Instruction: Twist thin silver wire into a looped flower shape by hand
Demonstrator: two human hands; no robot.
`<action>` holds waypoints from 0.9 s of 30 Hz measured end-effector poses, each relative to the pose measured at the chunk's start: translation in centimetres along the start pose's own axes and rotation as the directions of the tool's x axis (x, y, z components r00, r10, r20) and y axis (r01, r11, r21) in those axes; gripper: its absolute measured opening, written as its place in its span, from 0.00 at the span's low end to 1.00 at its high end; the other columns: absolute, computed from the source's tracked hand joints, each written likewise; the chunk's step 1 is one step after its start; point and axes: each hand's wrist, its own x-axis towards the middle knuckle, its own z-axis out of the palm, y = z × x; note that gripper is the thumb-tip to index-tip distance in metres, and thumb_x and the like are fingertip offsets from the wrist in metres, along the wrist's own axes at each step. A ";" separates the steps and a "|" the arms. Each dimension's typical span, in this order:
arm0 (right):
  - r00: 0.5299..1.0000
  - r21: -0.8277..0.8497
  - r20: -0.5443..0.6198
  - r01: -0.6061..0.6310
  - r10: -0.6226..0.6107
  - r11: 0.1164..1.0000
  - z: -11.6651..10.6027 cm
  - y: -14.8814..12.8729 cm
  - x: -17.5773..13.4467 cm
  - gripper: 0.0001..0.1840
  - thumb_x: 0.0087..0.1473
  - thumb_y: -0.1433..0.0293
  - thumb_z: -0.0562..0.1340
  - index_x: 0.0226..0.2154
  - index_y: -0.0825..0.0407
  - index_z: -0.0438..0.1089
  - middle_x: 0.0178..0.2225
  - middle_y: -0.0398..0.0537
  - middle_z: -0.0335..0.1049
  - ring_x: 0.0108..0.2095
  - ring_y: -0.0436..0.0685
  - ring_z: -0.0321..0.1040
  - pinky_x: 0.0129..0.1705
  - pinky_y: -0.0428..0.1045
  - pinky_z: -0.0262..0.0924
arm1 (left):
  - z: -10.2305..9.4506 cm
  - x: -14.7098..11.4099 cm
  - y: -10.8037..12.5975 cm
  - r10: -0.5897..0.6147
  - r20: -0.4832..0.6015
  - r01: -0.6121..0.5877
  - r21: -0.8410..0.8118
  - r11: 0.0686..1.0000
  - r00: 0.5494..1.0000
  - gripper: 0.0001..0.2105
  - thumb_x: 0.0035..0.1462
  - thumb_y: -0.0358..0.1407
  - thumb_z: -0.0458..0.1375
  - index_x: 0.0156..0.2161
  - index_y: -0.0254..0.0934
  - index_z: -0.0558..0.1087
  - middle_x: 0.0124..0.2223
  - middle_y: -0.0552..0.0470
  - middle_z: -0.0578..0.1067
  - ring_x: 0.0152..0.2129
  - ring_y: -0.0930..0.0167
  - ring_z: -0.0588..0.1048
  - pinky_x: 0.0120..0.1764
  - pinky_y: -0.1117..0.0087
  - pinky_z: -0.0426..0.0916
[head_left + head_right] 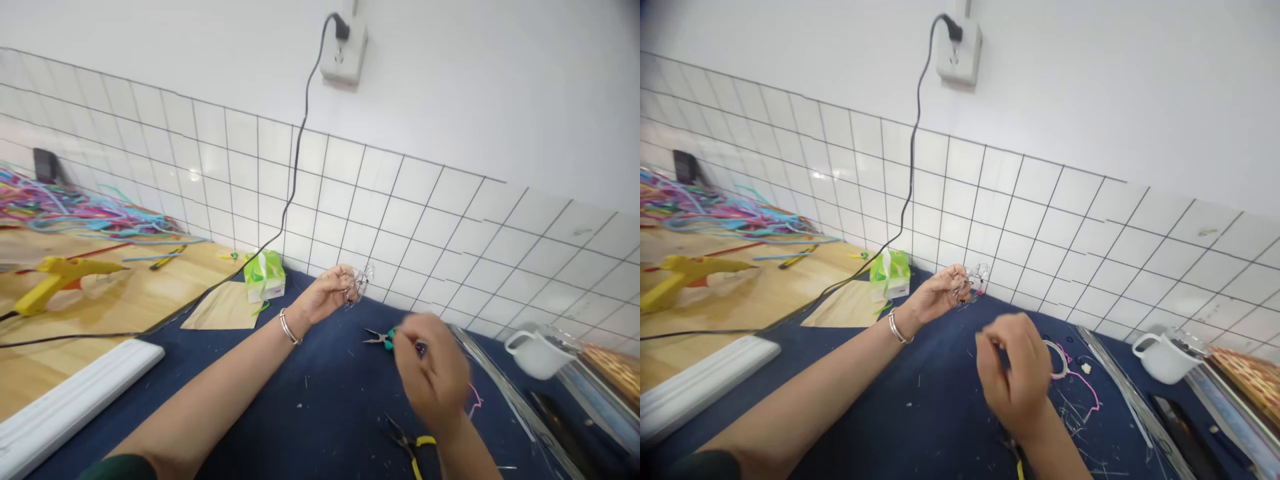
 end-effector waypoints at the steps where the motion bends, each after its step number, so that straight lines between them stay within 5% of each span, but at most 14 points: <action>1: 0.999 0.020 -0.001 -0.044 0.044 0.999 0.4 -0.1 0.3 0.09 0.56 0.69 0.56 0.41 0.51 0.64 0.36 0.49 0.68 0.32 0.52 0.66 0.32 0.48 0.65 | 0.9 -0.4 0.4 -0.002 0.036 0.002 0.000 1.000 0.999 0.09 0.46 0.26 0.59 0.35 0.33 0.67 0.24 0.56 0.64 0.22 0.76 0.66 0.32 0.70 0.63; 5: 0.977 0.047 -0.014 -0.212 0.212 0.976 2.4 0.5 0.5 0.15 0.54 0.69 0.57 0.46 0.52 0.61 0.34 0.49 0.70 0.28 0.52 0.67 0.30 0.47 0.64 | 3.4 -1.6 0.5 -0.083 0.113 0.072 0.091 0.993 0.990 0.08 0.45 0.27 0.60 0.33 0.32 0.67 0.25 0.55 0.64 0.21 0.77 0.65 0.27 0.74 0.59; 10: 0.997 -0.176 -0.053 -0.071 0.063 0.982 2.8 1.8 -0.1 0.11 0.53 0.72 0.57 0.41 0.54 0.65 0.34 0.53 0.71 0.34 0.57 0.68 0.37 0.51 0.62 | 4.1 -1.7 -0.2 -0.143 0.146 0.116 0.175 0.978 0.979 0.11 0.45 0.26 0.61 0.36 0.32 0.68 0.26 0.54 0.66 0.22 0.78 0.64 0.27 0.76 0.58; 16: 0.999 -0.147 -0.040 0.006 -0.012 0.989 2.8 2.3 -0.2 0.07 0.52 0.75 0.56 0.36 0.54 0.67 0.31 0.51 0.71 0.34 0.55 0.68 0.37 0.50 0.61 | 4.2 -1.7 -0.5 -0.162 0.161 0.130 0.192 0.973 0.974 0.13 0.44 0.26 0.63 0.37 0.32 0.68 0.28 0.54 0.67 0.24 0.77 0.65 0.29 0.75 0.60; 22: 0.997 -0.231 0.021 0.075 -0.072 0.970 2.2 2.6 0.2 0.05 0.52 0.75 0.56 0.33 0.54 0.67 0.28 0.49 0.69 0.31 0.54 0.66 0.34 0.49 0.59 | 3.0 -0.9 0.4 -0.018 0.073 -0.007 0.325 0.946 0.997 0.07 0.47 0.28 0.61 0.31 0.33 0.67 0.28 0.53 0.68 0.26 0.74 0.68 0.33 0.72 0.62; 27: 0.994 -0.232 0.015 0.104 -0.104 0.967 1.5 2.3 0.5 0.05 0.52 0.75 0.57 0.33 0.54 0.67 0.28 0.49 0.70 0.31 0.54 0.66 0.34 0.49 0.59 | 2.4 -0.5 1.8 0.109 0.083 -0.137 0.595 0.792 0.991 0.03 0.50 0.30 0.59 0.30 0.32 0.68 0.28 0.53 0.69 0.28 0.73 0.67 0.34 0.72 0.61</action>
